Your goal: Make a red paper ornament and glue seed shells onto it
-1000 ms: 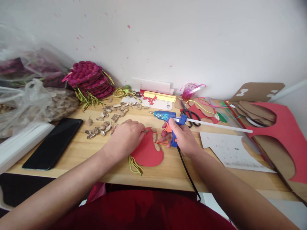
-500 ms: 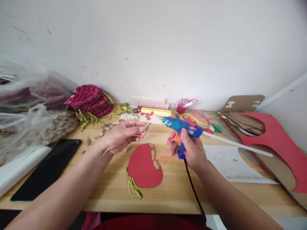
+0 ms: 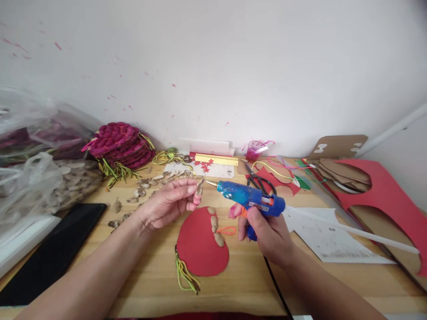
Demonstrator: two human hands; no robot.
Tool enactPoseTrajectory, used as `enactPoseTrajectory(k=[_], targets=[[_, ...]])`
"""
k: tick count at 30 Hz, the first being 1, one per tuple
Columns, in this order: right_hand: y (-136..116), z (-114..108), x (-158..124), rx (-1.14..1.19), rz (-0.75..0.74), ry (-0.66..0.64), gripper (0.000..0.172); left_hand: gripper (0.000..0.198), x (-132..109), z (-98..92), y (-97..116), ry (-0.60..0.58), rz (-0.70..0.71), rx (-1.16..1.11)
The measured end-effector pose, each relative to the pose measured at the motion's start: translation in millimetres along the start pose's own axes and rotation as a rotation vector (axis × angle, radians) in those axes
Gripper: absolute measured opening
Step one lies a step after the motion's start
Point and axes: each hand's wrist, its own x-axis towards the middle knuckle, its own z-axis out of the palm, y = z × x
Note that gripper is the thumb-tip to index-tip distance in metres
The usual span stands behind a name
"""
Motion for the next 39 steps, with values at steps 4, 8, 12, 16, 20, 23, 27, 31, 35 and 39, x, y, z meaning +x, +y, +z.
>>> enactPoseTrajectory(k=[4,8,12,16,20,23,27,31,35,39], targets=[[3.6,2.1,1.4,0.023,-0.029,0.024,0.038,0.034,-0.6,1.0,-1.7,-0.012,-0.012,0.001],[5.8,2.9,1.3,0.016,-0.027,0.026,0.036,0.033,-1.1,1.0,-2.2,-0.016,-0.017,-0.015],[5.1,2.9,1.0,-0.003,-0.022,0.024,0.038,0.028,-1.3,1.4,-2.6,-0.029,-0.021,-0.014],[4.8,2.5,1.0,-0.019,-0.010,0.021,0.040,0.029,-1.4,2.3,-2.6,-0.036,-0.019,-0.016],[4.6,2.2,0.7,-0.032,-0.001,0.028,0.043,0.033,-1.9,2.4,-2.0,-0.012,-0.028,-0.029],[1.8,2.7,0.7,-0.041,0.010,0.034,0.045,0.034,-2.0,1.9,-1.9,-0.005,-0.034,-0.031],[-2.9,3.4,1.5,-0.031,0.030,0.030,0.046,0.028,-1.9,2.2,-1.8,-0.009,-0.038,-0.030],[-2.8,3.4,2.3,-0.017,0.025,0.034,0.047,0.027,-1.8,3.0,-1.5,0.003,-0.043,-0.034],[-0.6,3.4,2.4,-0.022,0.031,0.028,0.047,0.035,-1.3,4.2,-0.8,0.005,-0.049,-0.033],[1.3,3.7,2.4,-0.013,0.037,0.028,0.046,0.038,-1.9,5.6,-0.1,0.019,-0.056,-0.036]])
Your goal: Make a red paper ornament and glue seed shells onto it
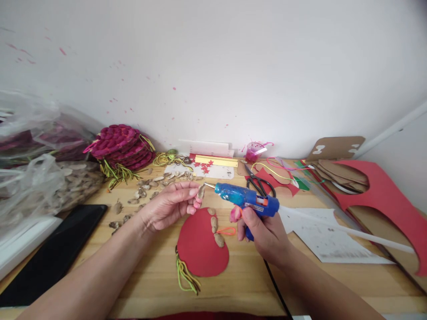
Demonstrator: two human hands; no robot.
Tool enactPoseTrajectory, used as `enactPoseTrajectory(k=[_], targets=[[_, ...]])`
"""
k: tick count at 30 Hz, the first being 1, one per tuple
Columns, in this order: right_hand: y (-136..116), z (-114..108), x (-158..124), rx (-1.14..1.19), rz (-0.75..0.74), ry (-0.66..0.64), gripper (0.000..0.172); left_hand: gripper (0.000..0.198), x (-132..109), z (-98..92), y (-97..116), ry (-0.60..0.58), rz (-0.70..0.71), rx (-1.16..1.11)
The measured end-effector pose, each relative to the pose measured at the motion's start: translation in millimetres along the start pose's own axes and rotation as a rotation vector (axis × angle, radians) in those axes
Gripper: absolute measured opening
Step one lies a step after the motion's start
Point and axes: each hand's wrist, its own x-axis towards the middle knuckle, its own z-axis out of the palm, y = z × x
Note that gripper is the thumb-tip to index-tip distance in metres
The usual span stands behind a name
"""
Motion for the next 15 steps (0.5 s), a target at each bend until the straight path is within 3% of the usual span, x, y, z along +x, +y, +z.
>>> enactPoseTrajectory(k=[15], targets=[[1.7,-1.6,0.4,-0.019,-0.022,-0.013,0.047,0.039,0.1,-0.9,-0.5,0.007,0.015,-0.010]])
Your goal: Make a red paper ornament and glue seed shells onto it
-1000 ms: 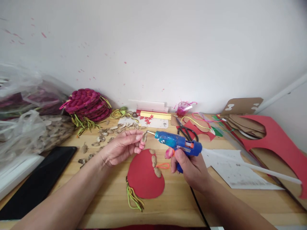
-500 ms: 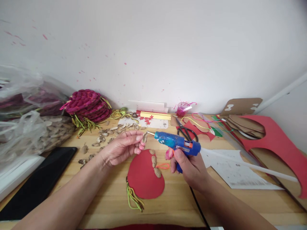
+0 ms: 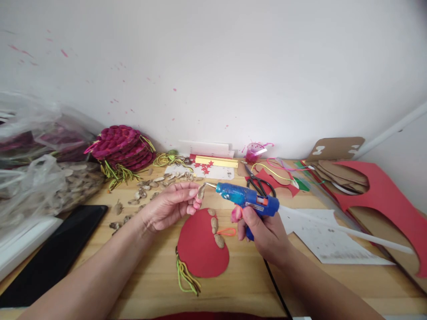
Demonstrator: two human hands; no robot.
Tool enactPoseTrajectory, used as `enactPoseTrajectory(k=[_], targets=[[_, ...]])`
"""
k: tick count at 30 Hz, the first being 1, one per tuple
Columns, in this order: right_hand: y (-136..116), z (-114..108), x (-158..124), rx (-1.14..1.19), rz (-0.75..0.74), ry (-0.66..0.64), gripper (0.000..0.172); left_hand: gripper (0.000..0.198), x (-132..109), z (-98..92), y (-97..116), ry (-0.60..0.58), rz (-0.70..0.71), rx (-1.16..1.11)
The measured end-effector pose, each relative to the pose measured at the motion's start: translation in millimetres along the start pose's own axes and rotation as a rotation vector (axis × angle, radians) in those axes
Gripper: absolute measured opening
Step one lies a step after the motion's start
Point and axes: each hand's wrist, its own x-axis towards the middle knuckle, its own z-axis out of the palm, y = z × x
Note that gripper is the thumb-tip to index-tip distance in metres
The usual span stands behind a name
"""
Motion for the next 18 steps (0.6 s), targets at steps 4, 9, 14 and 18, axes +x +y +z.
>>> enactPoseTrajectory(k=[4,9,14,18], targets=[[3.0,-0.7,-1.0,0.019,0.001,-0.006,0.045,0.039,0.1,-0.5,0.5,-0.007,0.005,-0.004],[3.6,-0.6,-1.1,0.026,-0.003,-0.006,0.043,0.039,0.0,-0.9,1.5,-0.007,0.005,-0.008],[3.1,-0.2,-0.5,0.028,0.013,-0.002,0.044,0.038,0.3,-1.8,1.2,-0.009,0.009,-0.014],[2.6,0.0,-0.7,0.024,0.004,-0.004,0.044,0.037,0.4,-3.1,0.7,-0.018,0.019,-0.017]])
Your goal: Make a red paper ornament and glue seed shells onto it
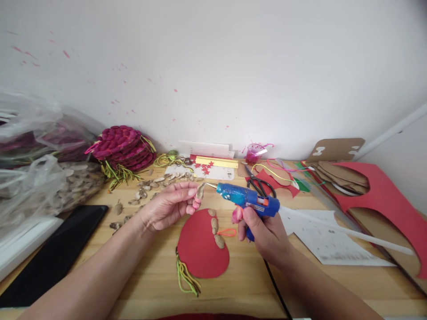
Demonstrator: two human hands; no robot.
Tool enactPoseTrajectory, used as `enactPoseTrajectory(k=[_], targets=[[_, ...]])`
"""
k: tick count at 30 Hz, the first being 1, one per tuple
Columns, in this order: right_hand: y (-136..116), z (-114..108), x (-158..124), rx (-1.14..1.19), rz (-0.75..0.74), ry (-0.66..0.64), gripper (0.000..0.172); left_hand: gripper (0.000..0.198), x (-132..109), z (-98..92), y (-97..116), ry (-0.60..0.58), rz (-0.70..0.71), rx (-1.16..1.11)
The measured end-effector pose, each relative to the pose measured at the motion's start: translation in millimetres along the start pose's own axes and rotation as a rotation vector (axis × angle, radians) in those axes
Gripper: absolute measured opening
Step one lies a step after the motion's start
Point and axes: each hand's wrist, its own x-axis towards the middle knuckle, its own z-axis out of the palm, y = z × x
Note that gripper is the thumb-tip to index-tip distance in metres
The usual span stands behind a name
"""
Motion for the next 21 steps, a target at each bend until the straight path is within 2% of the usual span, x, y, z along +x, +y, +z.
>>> enactPoseTrajectory(k=[17,21], targets=[[1.0,0.0,0.4,-0.012,0.009,0.034,0.043,0.035,0.0,0.4,0.7,-0.002,0.018,0.068],[-1.3,0.2,-1.3,-0.009,-0.002,-0.017,0.044,0.036,0.8,2.1,2.1,-0.008,0.036,0.037]])
